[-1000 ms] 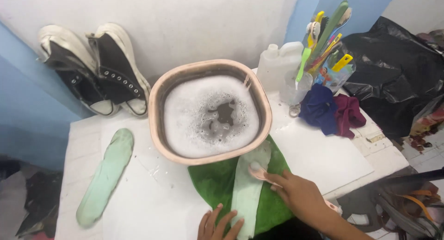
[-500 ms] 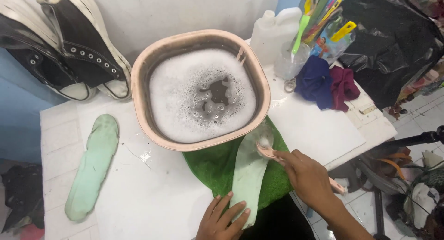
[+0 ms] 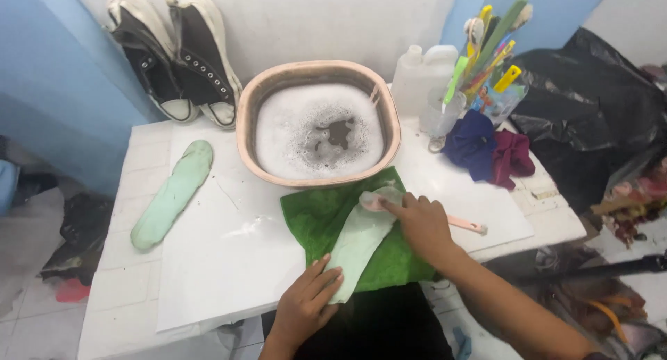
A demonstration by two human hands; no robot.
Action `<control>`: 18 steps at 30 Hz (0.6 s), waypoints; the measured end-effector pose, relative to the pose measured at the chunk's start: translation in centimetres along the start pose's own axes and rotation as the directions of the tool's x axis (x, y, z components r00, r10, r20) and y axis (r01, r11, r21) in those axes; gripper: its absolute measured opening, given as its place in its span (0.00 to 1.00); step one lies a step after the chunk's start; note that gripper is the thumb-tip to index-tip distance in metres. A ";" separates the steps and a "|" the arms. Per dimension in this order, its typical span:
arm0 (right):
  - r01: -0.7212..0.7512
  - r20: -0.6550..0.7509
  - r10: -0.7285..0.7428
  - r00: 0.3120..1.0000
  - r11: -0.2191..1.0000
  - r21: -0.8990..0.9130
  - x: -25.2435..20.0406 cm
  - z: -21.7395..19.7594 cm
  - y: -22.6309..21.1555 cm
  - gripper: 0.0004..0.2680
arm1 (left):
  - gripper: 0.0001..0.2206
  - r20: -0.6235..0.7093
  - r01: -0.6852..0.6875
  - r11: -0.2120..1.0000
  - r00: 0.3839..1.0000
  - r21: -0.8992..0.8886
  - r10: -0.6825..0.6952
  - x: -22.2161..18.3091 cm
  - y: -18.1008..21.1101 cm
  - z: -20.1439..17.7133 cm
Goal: Scrubbing a shoe insole with a toothbrush and soapy water to clean it on a repair bench.
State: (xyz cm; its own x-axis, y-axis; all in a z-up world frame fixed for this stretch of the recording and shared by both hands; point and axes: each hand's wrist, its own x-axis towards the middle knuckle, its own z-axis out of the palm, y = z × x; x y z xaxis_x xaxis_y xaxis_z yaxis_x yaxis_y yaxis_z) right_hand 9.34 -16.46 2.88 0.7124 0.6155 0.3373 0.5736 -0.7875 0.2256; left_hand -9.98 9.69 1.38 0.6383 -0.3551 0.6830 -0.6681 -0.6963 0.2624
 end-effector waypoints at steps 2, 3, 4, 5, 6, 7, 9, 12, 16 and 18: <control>0.111 0.171 -0.139 0.975 0.981 0.161 -0.3 -5.8 -3.9 0.30 | 0.19 -0.036 0.003 1.000 0.999 0.024 -0.002 -0.2 -0.5 0.8; 0.150 0.343 -0.274 0.899 0.926 0.347 -1.5 -8.7 -6.3 0.33 | 0.19 -0.036 0.006 1.000 0.999 0.016 -0.006 -0.9 -0.4 1.0; 0.145 0.345 -0.271 0.899 0.925 0.350 -1.3 -7.4 -5.4 0.33 | 0.19 -0.031 0.006 1.000 1.000 0.013 -0.005 -0.8 0.0 1.1; 0.186 0.231 -0.272 0.934 0.924 0.334 -0.8 -5.9 -4.5 0.28 | 0.18 -0.052 0.015 1.000 0.999 0.026 -0.014 -0.6 0.0 1.2; 0.226 0.114 -0.272 0.955 0.923 0.312 -0.3 -4.5 -3.7 0.22 | 0.16 -0.074 0.026 0.999 0.997 0.038 -0.023 -0.5 -0.1 1.2; 0.225 0.115 -0.272 0.955 0.923 0.312 0.9 -4.6 -3.2 0.22 | 0.16 -0.073 0.027 0.999 0.997 0.037 -0.024 -0.2 -0.1 1.2; 0.036 0.467 -0.035 0.883 0.999 0.008 3.0 -4.7 -2.4 0.24 | 0.14 -0.069 -0.028 0.996 0.997 0.084 0.033 0.4 -0.3 0.9; 0.315 0.126 -0.328 0.936 0.942 0.114 -2.8 -4.8 -7.3 0.28 | 0.15 -0.059 0.014 0.998 0.998 0.067 -0.010 -0.4 -0.2 1.2; 0.054 0.150 -0.080 0.985 0.984 0.172 1.4 -2.6 -2.9 0.20 | 0.15 -0.082 -0.006 0.997 0.997 0.077 0.013 0.2 -0.5 1.2; 0.027 0.228 -0.056 0.972 0.991 0.128 1.2 -3.2 -4.2 0.22 | 0.13 -0.097 0.029 0.996 0.995 0.084 -0.021 0.3 -0.1 1.0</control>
State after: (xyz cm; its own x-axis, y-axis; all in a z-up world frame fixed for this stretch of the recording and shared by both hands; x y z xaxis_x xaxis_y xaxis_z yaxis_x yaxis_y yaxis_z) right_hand 6.47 -12.56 5.24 0.7523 0.6501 0.1068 0.6400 -0.7596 0.1158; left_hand -9.33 8.98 0.91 0.6123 -0.2784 0.7400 -0.6145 -0.7565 0.2238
